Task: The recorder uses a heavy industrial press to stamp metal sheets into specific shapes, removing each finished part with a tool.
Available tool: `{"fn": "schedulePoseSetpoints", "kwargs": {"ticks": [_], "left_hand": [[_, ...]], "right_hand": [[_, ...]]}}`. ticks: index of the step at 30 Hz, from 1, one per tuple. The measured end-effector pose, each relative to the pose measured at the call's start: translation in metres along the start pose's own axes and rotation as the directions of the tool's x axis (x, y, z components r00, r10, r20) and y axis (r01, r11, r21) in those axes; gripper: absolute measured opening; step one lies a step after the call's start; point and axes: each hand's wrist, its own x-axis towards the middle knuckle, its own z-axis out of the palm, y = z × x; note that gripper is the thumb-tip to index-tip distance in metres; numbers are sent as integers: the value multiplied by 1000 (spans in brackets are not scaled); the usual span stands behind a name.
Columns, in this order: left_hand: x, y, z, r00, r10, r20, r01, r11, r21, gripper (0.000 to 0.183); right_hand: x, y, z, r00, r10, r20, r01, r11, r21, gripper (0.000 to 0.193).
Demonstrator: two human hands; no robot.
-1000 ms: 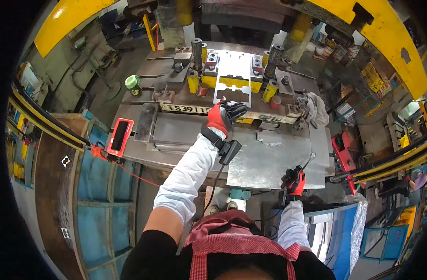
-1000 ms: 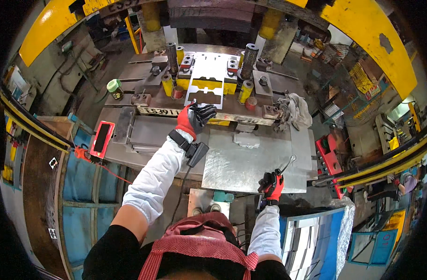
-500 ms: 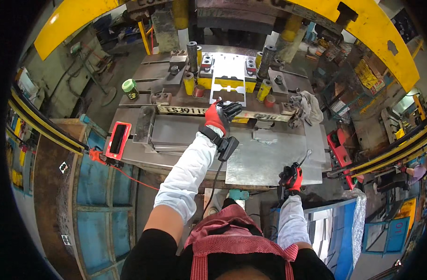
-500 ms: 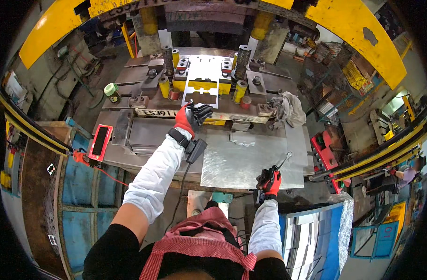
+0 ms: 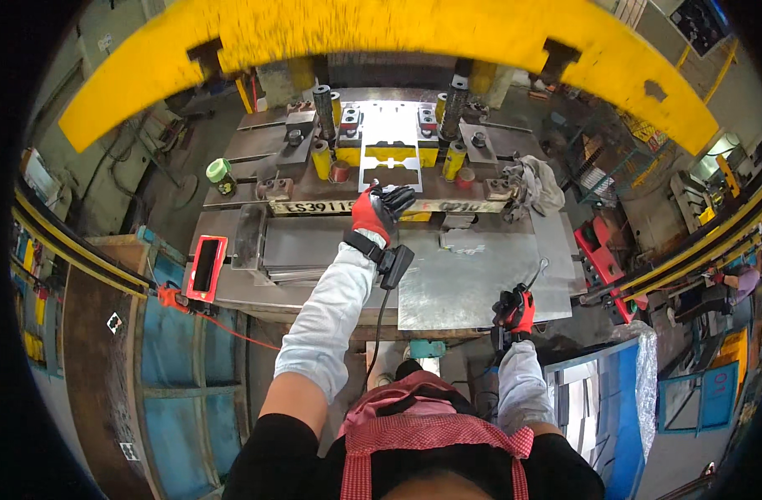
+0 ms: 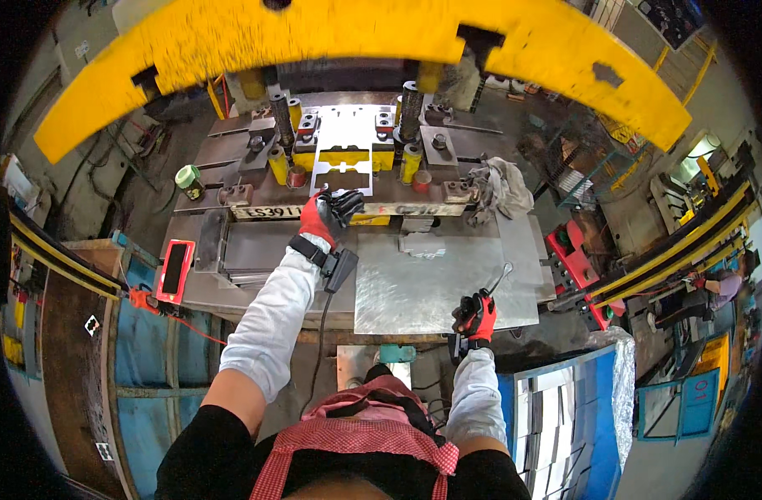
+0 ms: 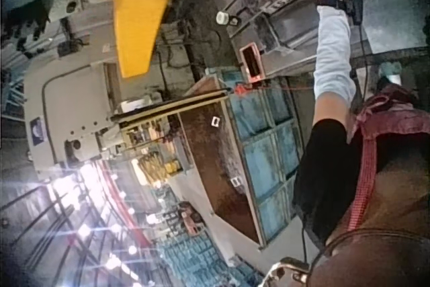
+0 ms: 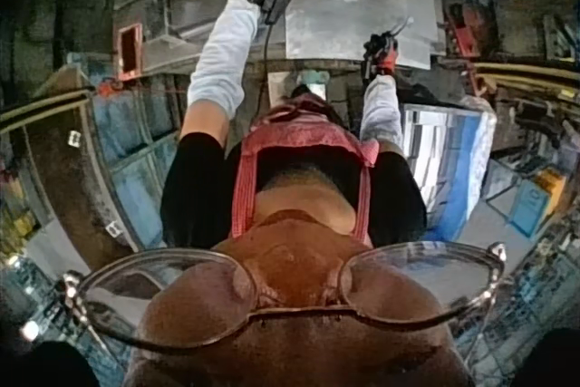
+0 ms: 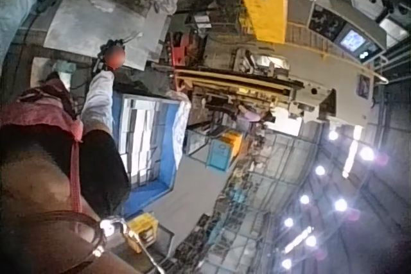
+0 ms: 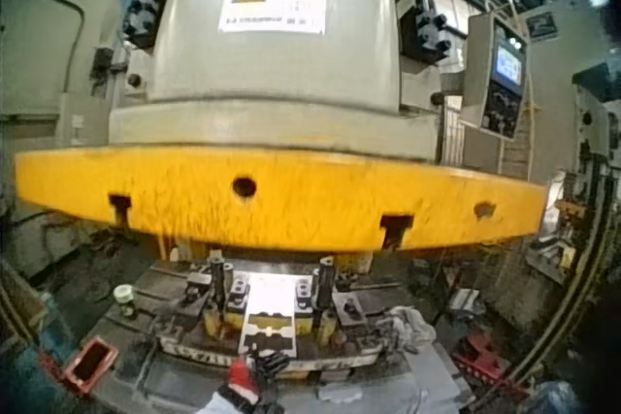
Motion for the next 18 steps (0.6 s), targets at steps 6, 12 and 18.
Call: {"fn": "schedulePoseSetpoints", "kwargs": {"ticks": [6,12,18], "left_hand": [[4,0,1,995,-53,-82,53,999,-2,45],[0,-4,5,996,8,-86,-3,998,56,47],[8,-5,1,999,-19,-28,21,998,67,50]], "right_hand": [[3,2,-7,999,11,-30,-9,998,65,19],[-19,-10,27,991,-106,-81,105,994,-5,18],[-12,-6,20,971,-145,-191,134,989,-70,15]]}}
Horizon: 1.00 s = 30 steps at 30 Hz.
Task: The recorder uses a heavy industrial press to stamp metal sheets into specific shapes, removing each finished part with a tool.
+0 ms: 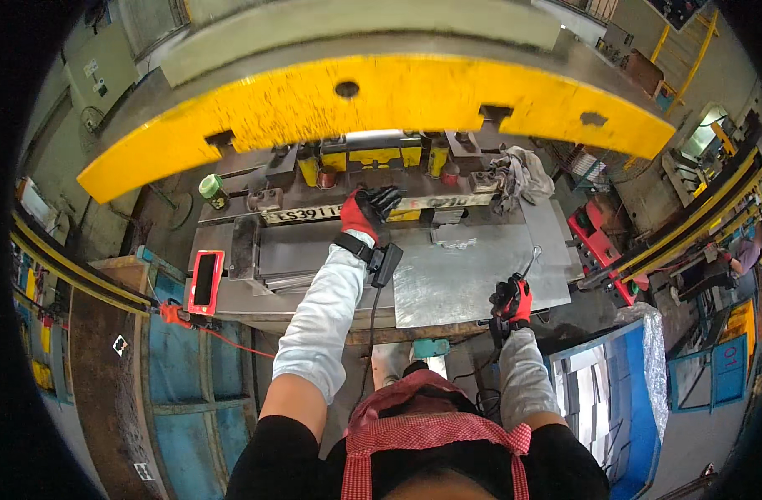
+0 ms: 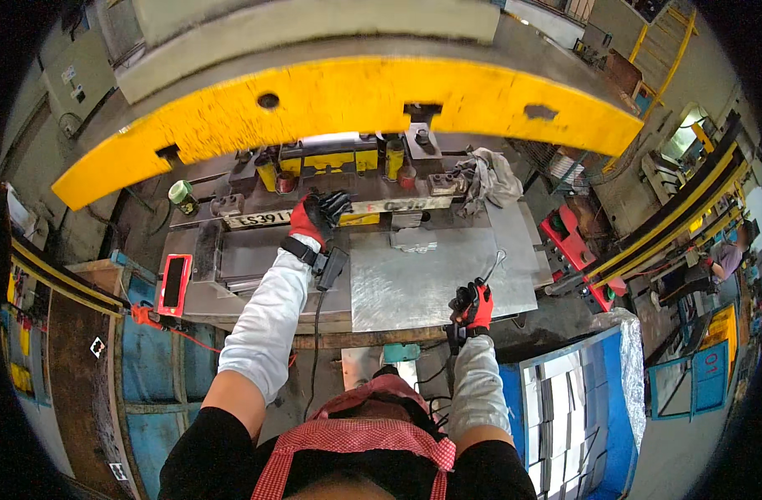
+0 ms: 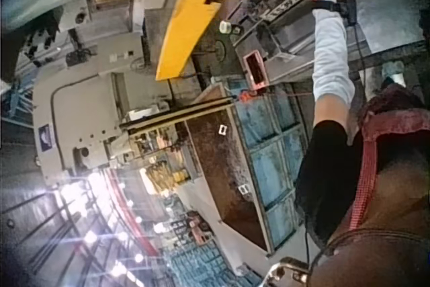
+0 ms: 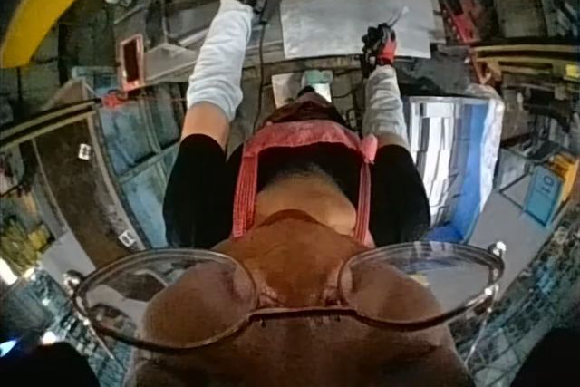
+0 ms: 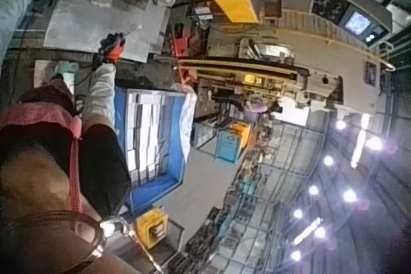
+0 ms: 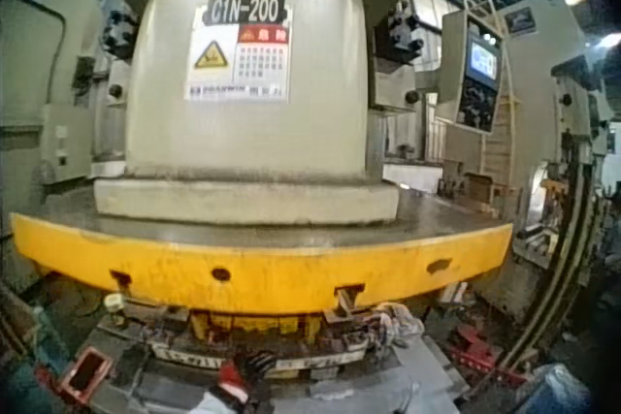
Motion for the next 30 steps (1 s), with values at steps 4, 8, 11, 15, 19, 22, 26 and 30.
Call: {"fn": "schedulePoseSetpoints", "kwargs": {"ticks": [4,8,11,15,19,22,26,30], "left_hand": [[0,1,-11,988,136,78,-141,988,68,47],[1,2,-7,998,54,34,-56,997,53,46],[-3,6,6,1000,-12,-27,15,994,108,53],[-1,6,-1,996,-61,63,54,992,111,53],[8,11,-26,981,-40,189,0,978,208,49],[19,5,-27,999,-50,-4,49,980,191,39],[0,5,-16,993,43,112,-54,994,97,36],[-15,8,-27,994,67,85,-76,991,114,38]], "right_hand": [[5,4,-1,985,-111,134,152,925,-347,17],[14,8,-17,996,74,46,-75,997,27,16],[20,12,-25,991,71,114,-81,993,87,20],[19,4,-26,954,217,209,-230,972,41,17],[4,-6,1,973,-34,227,60,993,-106,21],[-9,-30,44,969,-32,244,120,928,-353,54],[-13,-83,189,768,-80,636,367,868,-335,57],[29,-102,321,543,17,840,561,737,-377,33]]}}
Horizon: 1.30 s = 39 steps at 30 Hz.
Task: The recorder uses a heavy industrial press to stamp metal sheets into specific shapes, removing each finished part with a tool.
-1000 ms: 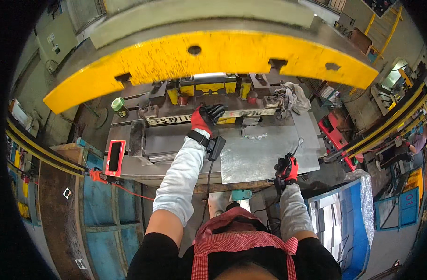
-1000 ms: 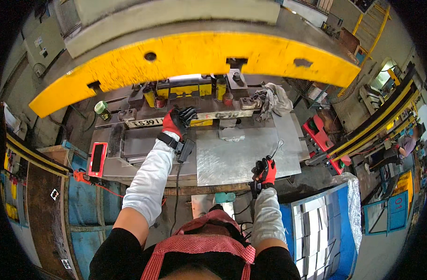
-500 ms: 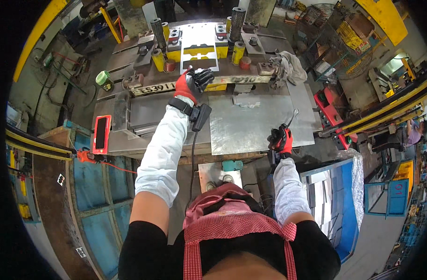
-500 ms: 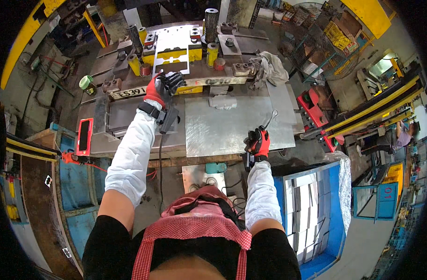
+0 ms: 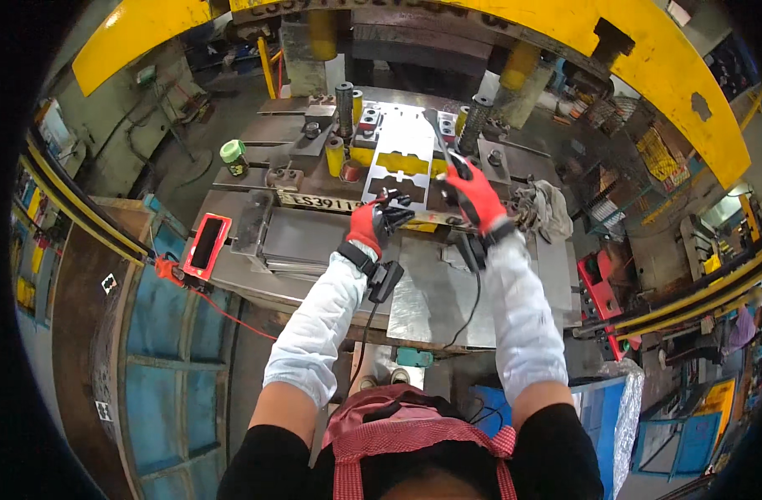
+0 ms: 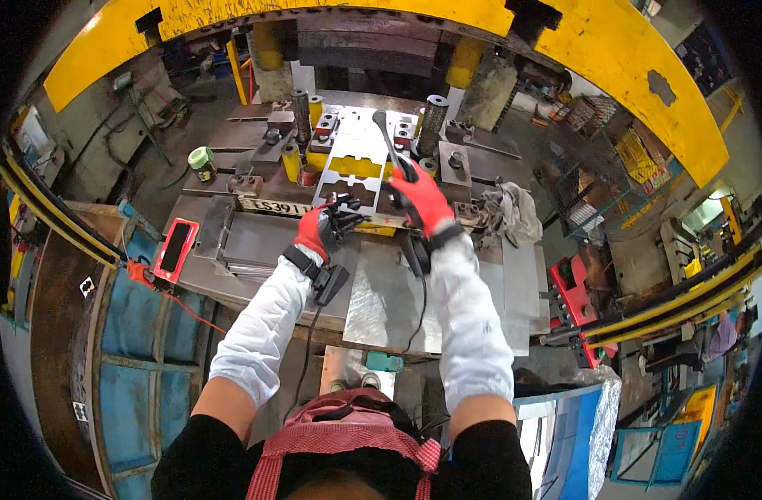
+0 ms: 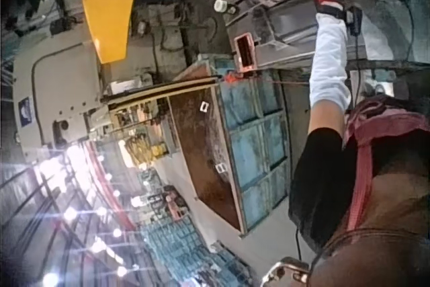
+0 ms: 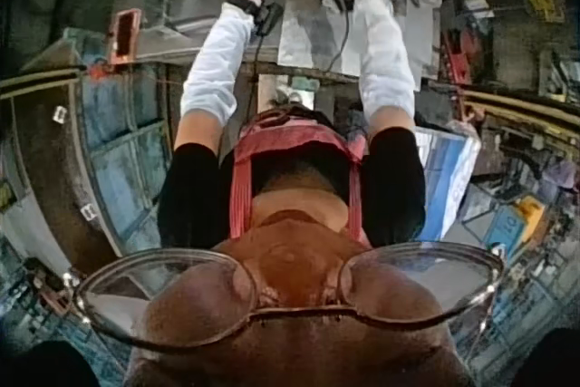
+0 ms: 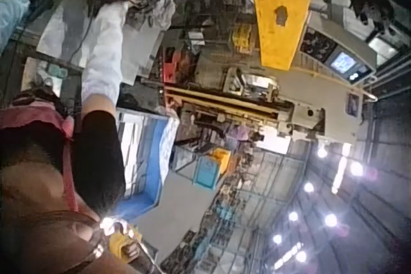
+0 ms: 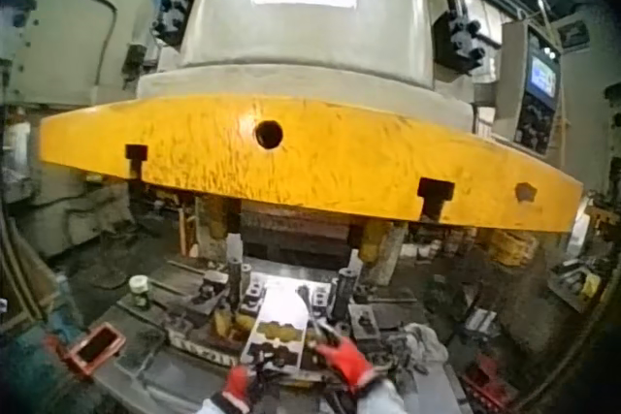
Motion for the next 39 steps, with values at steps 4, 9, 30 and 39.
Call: {"fn": "schedulePoseSetpoints", "kwargs": {"ticks": [4,9,30,39], "left_hand": [[-21,-7,17,963,116,242,-258,149,955,34],[-151,17,-83,943,310,124,-258,440,860,35],[-504,351,-335,321,847,-424,-38,459,888,41],[-323,59,-240,661,409,-629,-40,856,515,33]], "right_hand": [[67,57,-44,827,-446,343,533,816,-223,11],[-46,12,21,978,-128,167,93,974,204,22],[-224,106,-78,809,583,78,-563,730,388,24],[-223,131,-54,803,592,-62,-555,782,283,37]]}}
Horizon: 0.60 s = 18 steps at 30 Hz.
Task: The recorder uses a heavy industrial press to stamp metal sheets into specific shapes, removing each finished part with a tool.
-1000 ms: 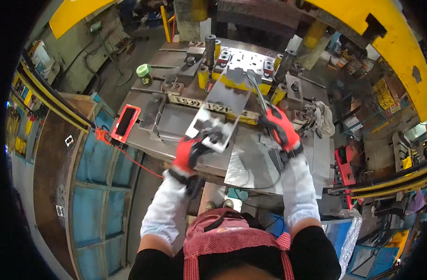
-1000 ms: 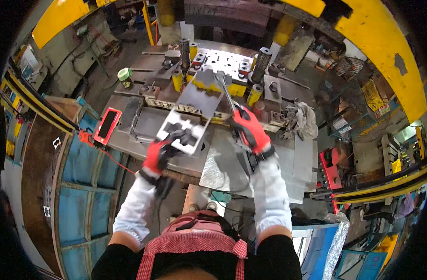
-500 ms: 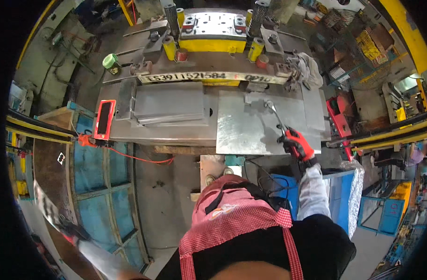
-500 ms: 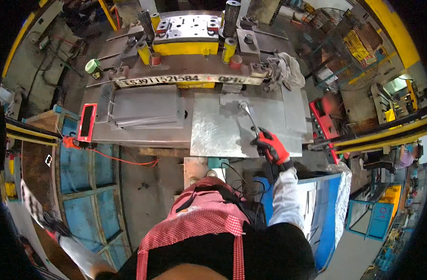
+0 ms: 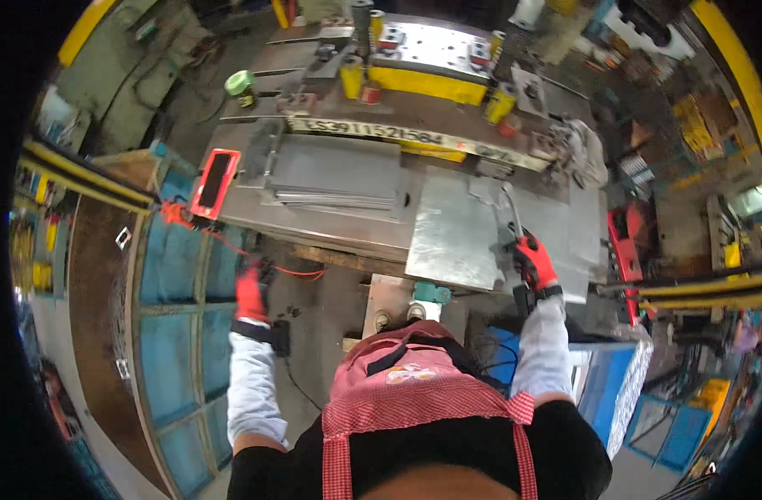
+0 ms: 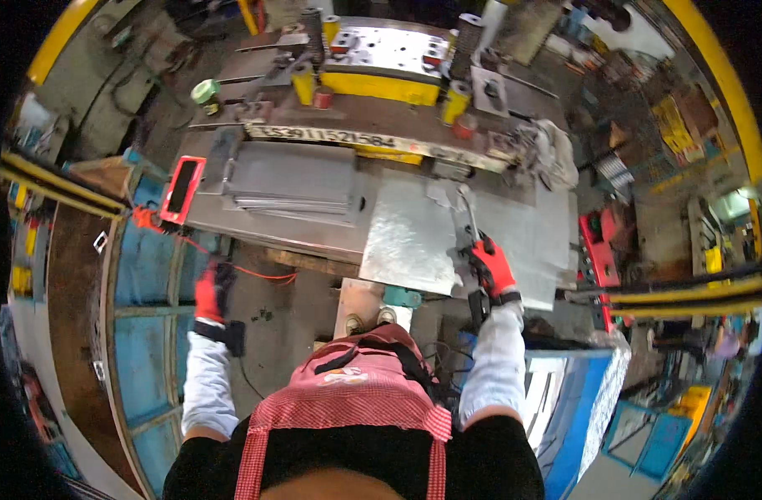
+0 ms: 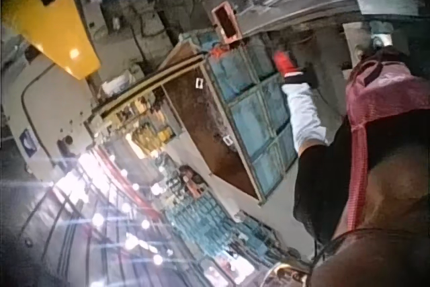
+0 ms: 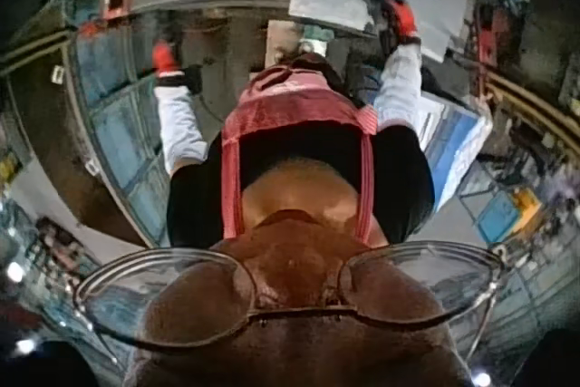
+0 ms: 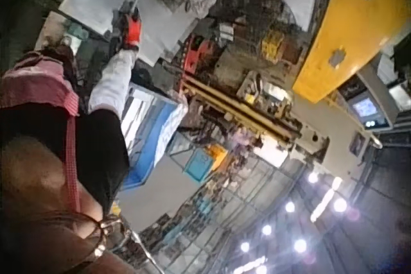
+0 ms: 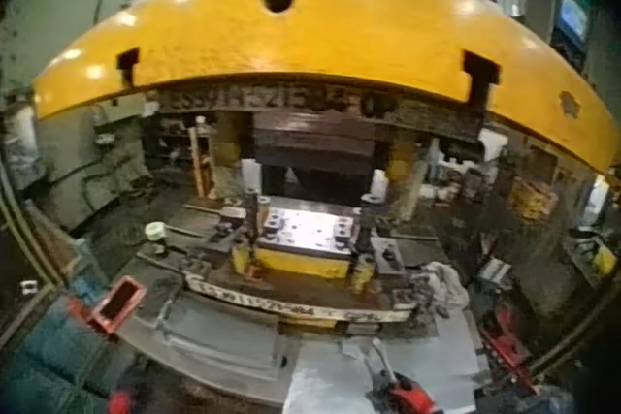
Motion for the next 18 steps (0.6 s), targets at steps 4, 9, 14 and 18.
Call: {"fn": "schedulePoseSetpoints", "kwargs": {"ticks": [4,9,14,18], "left_hand": [[-67,-4,99,984,-93,153,63,980,190,39],[-70,-18,136,903,-193,383,162,981,111,37],[-72,3,193,827,-244,506,213,970,120,39],[-47,-2,212,760,-137,636,396,873,-285,45]], "right_hand": [[-20,-18,36,979,-100,175,104,994,-18,61],[54,-55,102,857,-204,473,309,938,-155,41],[139,-71,110,883,46,467,130,933,-336,19],[97,-92,124,814,-48,579,240,935,-260,26]]}}
